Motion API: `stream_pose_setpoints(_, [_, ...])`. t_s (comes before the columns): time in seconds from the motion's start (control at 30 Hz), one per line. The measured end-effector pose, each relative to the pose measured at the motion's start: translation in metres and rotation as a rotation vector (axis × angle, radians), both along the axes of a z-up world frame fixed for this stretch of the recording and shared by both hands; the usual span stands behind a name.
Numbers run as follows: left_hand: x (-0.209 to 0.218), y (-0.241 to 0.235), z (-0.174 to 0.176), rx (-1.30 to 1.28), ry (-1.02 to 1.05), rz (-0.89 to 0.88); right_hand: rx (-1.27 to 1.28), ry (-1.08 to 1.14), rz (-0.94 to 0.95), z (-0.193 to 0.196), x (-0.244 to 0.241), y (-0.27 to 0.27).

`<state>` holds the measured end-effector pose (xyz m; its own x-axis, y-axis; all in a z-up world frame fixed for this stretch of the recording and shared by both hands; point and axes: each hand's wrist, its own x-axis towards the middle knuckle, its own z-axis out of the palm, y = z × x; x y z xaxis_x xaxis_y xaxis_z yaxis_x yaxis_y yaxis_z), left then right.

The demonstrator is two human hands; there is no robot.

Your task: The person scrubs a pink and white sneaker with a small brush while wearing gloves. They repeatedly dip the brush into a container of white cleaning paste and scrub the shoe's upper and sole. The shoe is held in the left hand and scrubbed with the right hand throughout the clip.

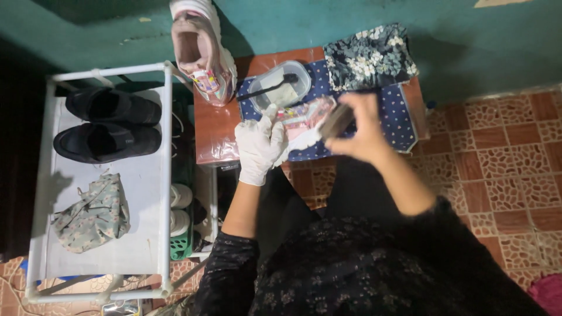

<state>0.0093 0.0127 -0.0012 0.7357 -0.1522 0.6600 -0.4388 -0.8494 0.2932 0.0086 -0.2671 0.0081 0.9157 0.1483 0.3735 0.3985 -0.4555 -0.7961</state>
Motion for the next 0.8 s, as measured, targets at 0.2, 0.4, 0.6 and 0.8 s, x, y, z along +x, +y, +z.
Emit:
stream_pose_setpoints(0.2, [0.005, 0.000, 0.005, -0.020, 0.017, -0.041, -0.059, -0.032, -0.061, -0.022, 0.033, -0.031])
stream_pose_setpoints(0.4, [0.002, 0.000, -0.002, 0.019, -0.002, -0.070, -0.119, 0.004, 0.004, 0.010, -0.007, 0.012])
stream_pose_setpoints(0.6, [-0.009, -0.009, 0.036, -0.038, -0.003, -0.087, -0.083, -0.011, -0.093, 0.006, 0.011, -0.004])
stream_pose_setpoints(0.8, [0.001, -0.003, 0.014, -0.043, -0.008, -0.099, -0.114, 0.042, -0.174, -0.023, 0.043, -0.028])
